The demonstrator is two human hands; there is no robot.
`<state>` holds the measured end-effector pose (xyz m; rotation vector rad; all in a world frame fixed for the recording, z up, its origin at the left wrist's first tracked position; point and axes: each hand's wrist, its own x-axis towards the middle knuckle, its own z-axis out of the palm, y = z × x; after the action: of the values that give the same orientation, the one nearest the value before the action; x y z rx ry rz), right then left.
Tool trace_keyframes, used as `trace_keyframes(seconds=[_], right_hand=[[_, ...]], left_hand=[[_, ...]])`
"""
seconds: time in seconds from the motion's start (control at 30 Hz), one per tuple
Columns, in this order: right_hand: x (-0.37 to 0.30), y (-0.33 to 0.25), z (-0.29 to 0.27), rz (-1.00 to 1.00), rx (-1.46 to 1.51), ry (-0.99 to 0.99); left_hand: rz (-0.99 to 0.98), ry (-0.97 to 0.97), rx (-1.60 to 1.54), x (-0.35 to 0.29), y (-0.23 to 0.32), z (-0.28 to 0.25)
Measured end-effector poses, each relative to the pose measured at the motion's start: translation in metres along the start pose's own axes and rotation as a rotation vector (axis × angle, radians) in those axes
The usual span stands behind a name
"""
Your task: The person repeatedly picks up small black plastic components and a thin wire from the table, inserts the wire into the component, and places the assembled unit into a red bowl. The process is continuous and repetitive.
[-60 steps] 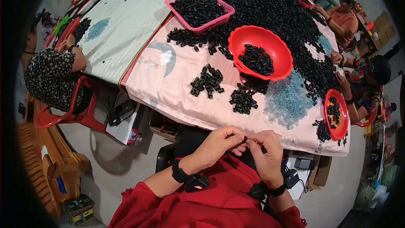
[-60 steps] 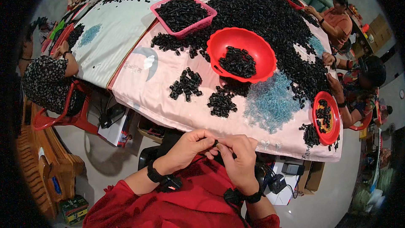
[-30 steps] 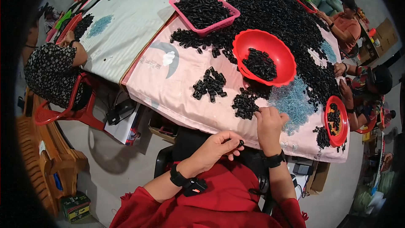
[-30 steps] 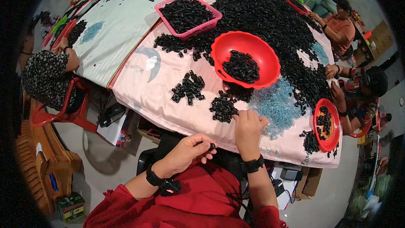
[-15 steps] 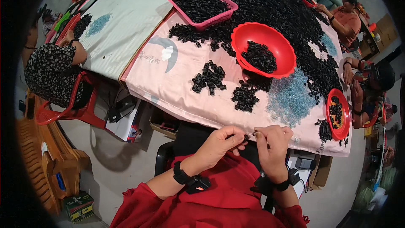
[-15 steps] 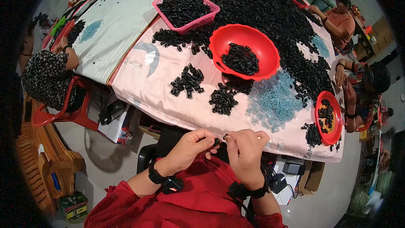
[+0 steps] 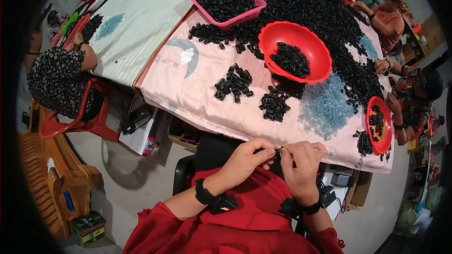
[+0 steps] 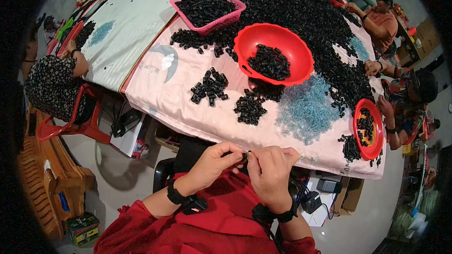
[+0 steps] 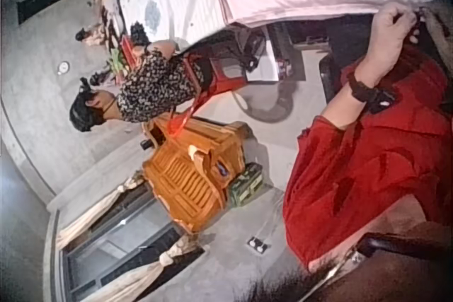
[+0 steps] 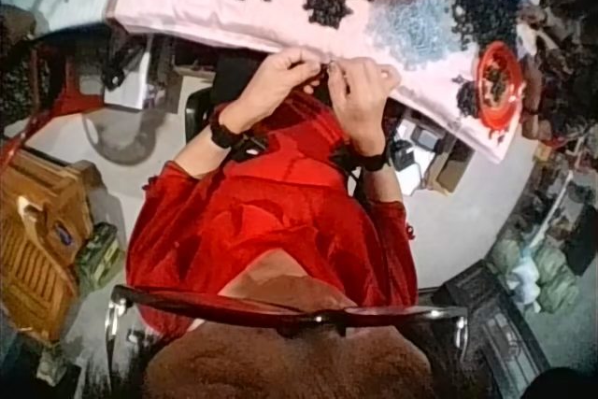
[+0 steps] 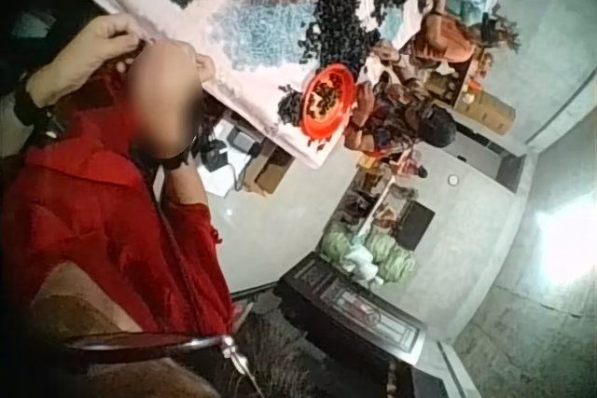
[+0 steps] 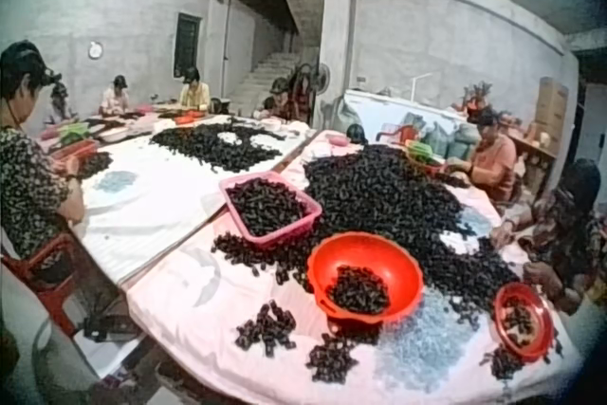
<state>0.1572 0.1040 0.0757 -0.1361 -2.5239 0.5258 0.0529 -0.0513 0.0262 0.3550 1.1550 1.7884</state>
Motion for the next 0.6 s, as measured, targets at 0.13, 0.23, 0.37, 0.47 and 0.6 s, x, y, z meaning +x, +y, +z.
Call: trace_keyframes(seconds=[0.13, 0.23, 0.37, 0.47, 0.6], right_hand=[[-0.001, 0.000, 0.002, -0.007, -0.020, -0.026], [-0.003, 0.000, 0.002, -0.022, -0.045, -0.042], [-0.005, -0.002, -0.001, -0.034, -0.082, -0.075], [-0.005, -0.005, -0.006, -0.041, -0.111, -0.129], [-0.002, -0.014, -0.014, -0.042, -0.133, -0.163]], left_hand=[[0.002, 0.010, -0.003, 0.001, -0.003, 0.000], [-0.019, 0.003, -0.041, 0.000, -0.006, -0.002], [-0.053, -0.002, -0.074, -0.001, -0.004, 0.000], [-0.056, 0.003, -0.082, -0.001, -0.006, 0.000], [-0.050, 0.002, -0.089, -0.001, -0.006, 0.001]])
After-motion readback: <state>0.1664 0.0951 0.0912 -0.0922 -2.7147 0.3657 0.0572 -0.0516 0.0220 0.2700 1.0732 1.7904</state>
